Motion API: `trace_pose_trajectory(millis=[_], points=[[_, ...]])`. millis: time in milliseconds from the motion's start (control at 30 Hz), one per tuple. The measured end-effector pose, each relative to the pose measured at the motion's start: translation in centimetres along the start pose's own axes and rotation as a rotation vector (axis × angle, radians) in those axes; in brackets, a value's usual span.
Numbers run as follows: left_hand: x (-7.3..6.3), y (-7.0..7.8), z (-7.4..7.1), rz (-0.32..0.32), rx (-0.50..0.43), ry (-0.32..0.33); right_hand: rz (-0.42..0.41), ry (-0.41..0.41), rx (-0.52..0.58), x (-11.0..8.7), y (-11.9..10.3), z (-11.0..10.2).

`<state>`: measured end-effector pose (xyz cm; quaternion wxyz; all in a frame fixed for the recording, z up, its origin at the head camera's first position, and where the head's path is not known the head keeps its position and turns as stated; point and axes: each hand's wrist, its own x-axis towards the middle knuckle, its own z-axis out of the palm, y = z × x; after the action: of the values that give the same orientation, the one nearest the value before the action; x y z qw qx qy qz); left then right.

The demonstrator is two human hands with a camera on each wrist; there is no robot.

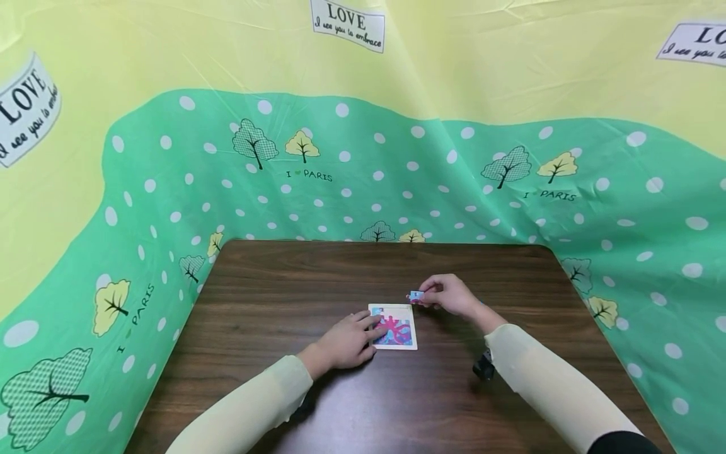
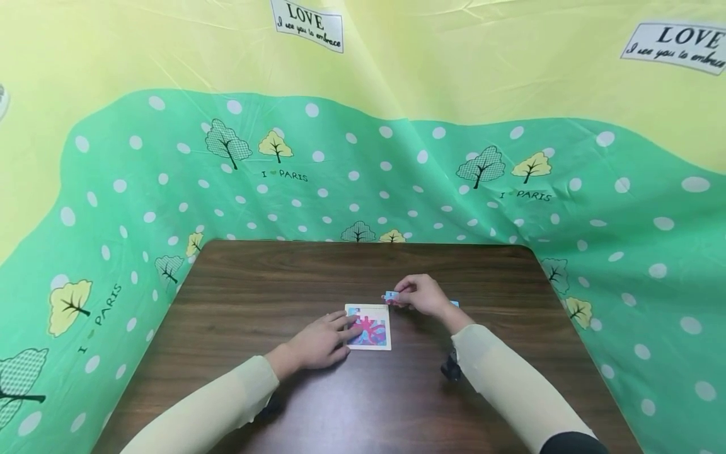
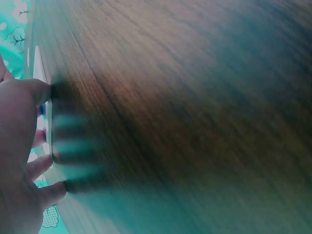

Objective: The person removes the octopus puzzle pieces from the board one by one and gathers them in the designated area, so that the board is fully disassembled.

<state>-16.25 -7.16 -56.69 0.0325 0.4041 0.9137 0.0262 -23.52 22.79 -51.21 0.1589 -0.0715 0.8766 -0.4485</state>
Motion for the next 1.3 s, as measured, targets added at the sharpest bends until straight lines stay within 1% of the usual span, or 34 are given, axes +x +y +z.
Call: trace_pose_trajectory(millis=[233, 467, 533, 800, 900, 1100, 1300], points=[[-0.1, 0.1, -0.3, 0.003, 0.013, 0.003, 0.034, 0.013, -0.04, -0.6, 1.6, -2.6], [-0.3, 0.4, -0.4, -0.012, 0.011, -0.022, 0.052, 0.033, -0.109, -1.1, 3.3, -4.1], [-0.2, 0.4, -0.3, -0.013, 0.017, -0.025, 0.069, 0.028, -0.123, -1.1, 3.6, -4.3], [-0.2, 0.4, -0.4, -0.01, 0.022, -0.027, 0.089, 0.001, -0.218, -0.9, 4.7, -4.7], [-0.3, 0.4, -0.5, -0.007, 0.02, -0.025, 0.077, -0.012, -0.255, -0.7, 5.0, -4.8], [-0.2, 0.4, -0.4, -0.003, 0.017, -0.017, 0.041, 0.009, -0.34, -0.4, 5.7, -5.0], [-0.2, 0.5, -0.5, -0.002, 0.029, -0.009, 0.034, 0.016, -0.371, -0.3, 5.8, -5.1]])
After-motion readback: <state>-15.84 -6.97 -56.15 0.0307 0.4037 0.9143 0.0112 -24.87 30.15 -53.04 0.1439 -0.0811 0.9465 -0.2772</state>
